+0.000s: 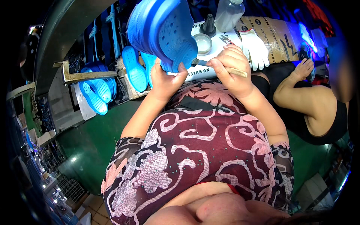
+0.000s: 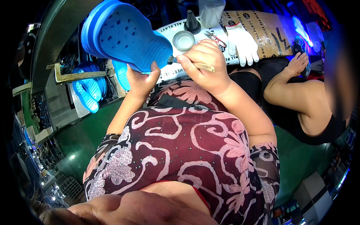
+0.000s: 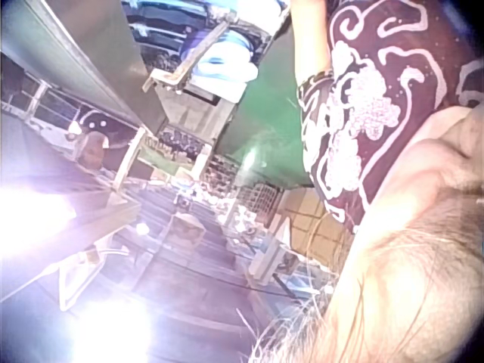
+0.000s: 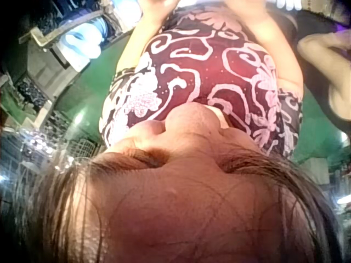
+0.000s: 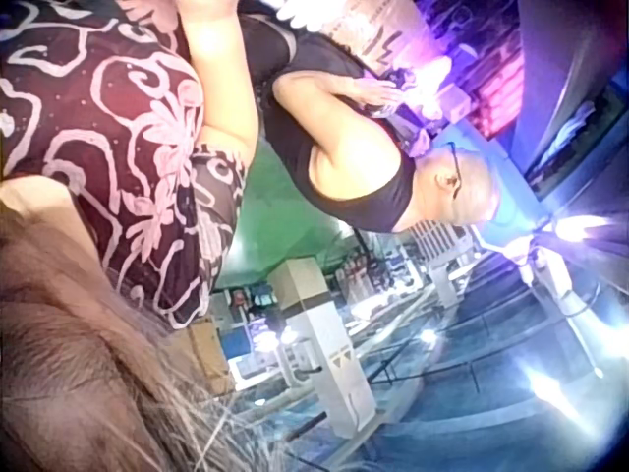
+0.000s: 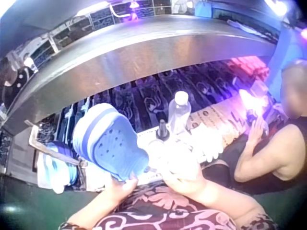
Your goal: The person applies a liquid substance to the inner soles of blue foam clogs using a brush, handling the clogs one at a time and dipping the brush into a small container.
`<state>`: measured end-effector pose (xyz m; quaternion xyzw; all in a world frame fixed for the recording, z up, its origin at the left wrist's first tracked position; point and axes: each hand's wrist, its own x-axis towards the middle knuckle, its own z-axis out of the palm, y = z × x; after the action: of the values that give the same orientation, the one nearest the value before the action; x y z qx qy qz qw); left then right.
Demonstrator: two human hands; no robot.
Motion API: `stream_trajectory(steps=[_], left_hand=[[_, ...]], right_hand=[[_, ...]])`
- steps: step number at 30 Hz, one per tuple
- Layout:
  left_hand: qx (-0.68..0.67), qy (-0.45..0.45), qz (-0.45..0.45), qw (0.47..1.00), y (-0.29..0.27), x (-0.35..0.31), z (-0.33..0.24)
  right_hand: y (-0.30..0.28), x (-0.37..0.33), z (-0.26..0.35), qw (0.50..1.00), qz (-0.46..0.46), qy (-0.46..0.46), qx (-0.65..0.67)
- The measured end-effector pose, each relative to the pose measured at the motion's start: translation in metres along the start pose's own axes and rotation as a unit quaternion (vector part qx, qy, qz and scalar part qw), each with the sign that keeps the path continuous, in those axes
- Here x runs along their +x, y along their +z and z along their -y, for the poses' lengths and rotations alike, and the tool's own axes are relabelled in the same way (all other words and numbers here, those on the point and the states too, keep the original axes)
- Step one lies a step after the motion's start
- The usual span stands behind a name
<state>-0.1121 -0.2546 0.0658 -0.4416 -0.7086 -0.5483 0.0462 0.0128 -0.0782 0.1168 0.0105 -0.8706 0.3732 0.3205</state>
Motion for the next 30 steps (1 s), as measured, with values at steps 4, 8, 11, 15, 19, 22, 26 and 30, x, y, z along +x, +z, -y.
stream_trajectory(steps=[4,8,11,15,19,22,26,30], left_hand=[[0.036,0.076,-0.038,0.996,0.000,0.000,0.009],[0.062,0.102,-0.043,0.992,0.003,0.002,0.012],[0.052,0.097,-0.042,0.993,0.003,0.001,0.014],[0.049,0.113,-0.038,0.992,0.002,0.010,0.002],[0.052,0.108,-0.037,0.992,0.001,0.005,0.004],[0.046,0.085,-0.039,0.995,0.002,0.008,-0.007],[0.065,0.126,-0.014,0.990,-0.001,0.011,-0.007],[0.088,0.139,-0.033,0.986,0.001,0.014,-0.007]], right_hand=[[0.003,-0.001,-0.004,1.000,-0.028,-0.003,0.005],[0.004,0.001,-0.001,0.999,-0.043,-0.007,0.028],[0.003,0.001,0.002,1.000,-0.006,-0.017,0.011],[-0.001,-0.002,0.001,1.000,0.009,-0.007,0.010],[0.000,0.001,0.001,0.998,-0.041,0.016,0.043],[0.007,0.004,-0.003,0.998,-0.058,-0.015,0.030],[0.007,0.004,0.001,0.997,-0.037,-0.059,-0.017],[0.003,0.002,0.002,0.997,-0.029,-0.056,-0.041]])
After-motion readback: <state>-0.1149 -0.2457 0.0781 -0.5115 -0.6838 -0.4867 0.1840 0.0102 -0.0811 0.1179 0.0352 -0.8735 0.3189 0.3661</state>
